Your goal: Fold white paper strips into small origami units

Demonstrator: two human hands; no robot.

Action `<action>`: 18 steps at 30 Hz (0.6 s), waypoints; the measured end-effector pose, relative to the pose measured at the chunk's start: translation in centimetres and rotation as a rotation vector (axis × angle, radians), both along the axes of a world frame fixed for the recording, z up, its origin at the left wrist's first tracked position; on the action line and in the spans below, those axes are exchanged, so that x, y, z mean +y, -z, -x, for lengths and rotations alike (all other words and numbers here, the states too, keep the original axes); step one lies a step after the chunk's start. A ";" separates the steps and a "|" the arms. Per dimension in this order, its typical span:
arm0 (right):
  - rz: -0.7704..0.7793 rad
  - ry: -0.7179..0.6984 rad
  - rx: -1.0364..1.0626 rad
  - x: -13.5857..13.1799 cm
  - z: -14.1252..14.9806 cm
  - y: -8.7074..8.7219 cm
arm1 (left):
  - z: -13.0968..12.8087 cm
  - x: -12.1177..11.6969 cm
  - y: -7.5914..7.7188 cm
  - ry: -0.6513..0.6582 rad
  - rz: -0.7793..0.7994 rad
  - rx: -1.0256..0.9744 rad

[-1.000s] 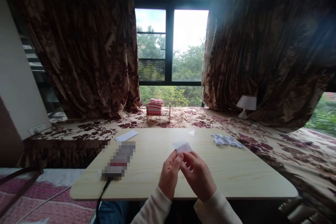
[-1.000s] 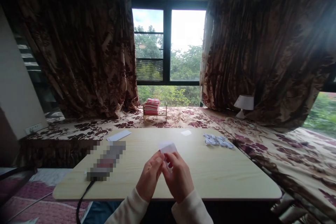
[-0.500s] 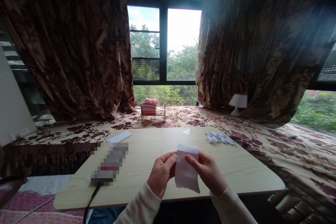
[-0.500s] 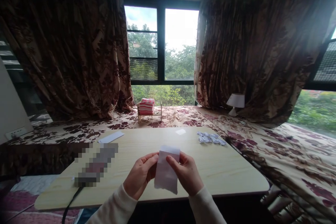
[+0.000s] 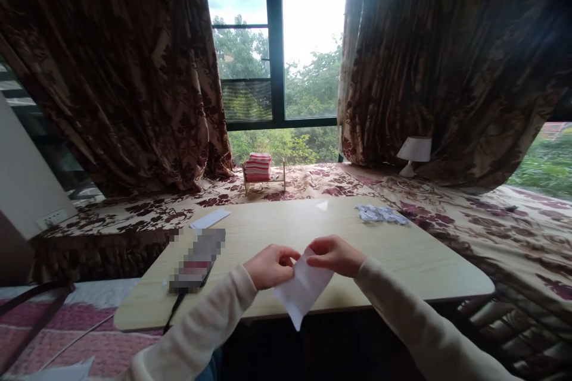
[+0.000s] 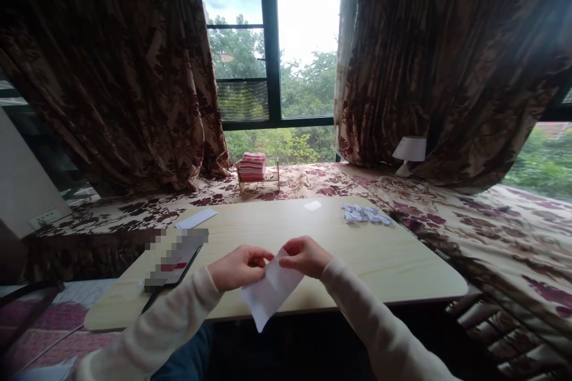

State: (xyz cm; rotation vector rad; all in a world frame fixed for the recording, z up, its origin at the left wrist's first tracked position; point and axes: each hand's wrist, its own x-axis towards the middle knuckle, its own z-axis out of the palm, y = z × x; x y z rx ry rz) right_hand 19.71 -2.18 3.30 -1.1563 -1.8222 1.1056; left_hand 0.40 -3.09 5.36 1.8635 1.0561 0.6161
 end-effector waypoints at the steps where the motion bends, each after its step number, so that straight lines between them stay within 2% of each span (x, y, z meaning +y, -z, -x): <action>1: -0.023 0.035 -0.030 0.3 0.2 0.8 | 0.3 0.3 0.4 -0.056 -0.055 0.052; 3: -0.085 0.113 -0.093 0.5 0.5 2.2 | 0.7 -0.2 1.0 -0.173 -0.192 0.133; 6: -0.162 0.198 -0.182 0.3 0.6 3.7 | 0.5 -3.1 1.4 -0.288 -0.380 0.213; 8: -0.187 0.222 -0.232 0.1 0.5 4.3 | -0.2 -5.5 1.8 -0.226 -0.569 0.393; 10: -0.201 0.230 -0.272 0.0 0.4 4.6 | -0.9 -7.2 2.6 -0.078 -0.623 0.476; 11: -0.208 0.232 -0.290 0.0 0.3 4.7 | -1.1 -7.6 3.0 -0.046 -0.633 0.509; 14: -0.233 0.224 -0.347 -0.1 0.1 4.8 | -1.2 -7.5 4.1 -0.010 -0.623 0.577; 18: -0.275 0.215 -0.431 -0.2 0.1 4.6 | -0.5 -6.6 4.3 0.031 -0.611 0.581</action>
